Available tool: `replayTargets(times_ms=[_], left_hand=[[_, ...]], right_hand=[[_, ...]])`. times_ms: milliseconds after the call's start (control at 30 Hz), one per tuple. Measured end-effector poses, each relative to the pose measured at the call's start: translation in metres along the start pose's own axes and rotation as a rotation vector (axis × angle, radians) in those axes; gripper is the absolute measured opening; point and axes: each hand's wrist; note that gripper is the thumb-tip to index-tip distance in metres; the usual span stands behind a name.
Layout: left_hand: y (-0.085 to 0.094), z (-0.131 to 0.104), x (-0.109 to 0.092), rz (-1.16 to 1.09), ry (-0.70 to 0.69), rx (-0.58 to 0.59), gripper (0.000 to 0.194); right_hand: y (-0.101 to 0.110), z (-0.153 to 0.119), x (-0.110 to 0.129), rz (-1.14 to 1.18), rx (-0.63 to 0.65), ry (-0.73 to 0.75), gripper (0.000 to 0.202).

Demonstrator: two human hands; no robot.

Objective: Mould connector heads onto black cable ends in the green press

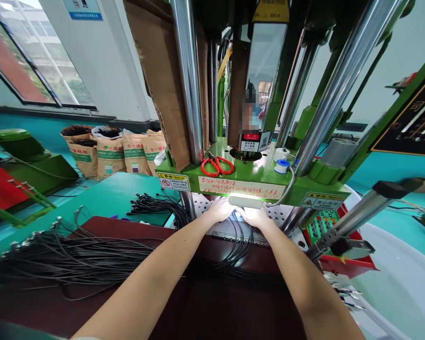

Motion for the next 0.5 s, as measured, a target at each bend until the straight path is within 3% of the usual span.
replayTargets(times_ms=[267,500], left_hand=[[0.006,-0.011,0.014,-0.034,0.016,-0.024,0.044],[-0.002,-0.012,0.016,-0.034,0.073,-0.044,0.043]], right_hand=[[-0.001,-0.012,-0.022,-0.001,-0.004,-0.019,0.043],[-0.006,-0.015,-0.033,0.029,0.002,0.007,0.043]])
Point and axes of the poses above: each hand's wrist, its own z-axis towards the middle knuckle, its own y-axis out of the back of the hand, x = y × z, and after that the axes turned 8 degrees about -x, right-handed
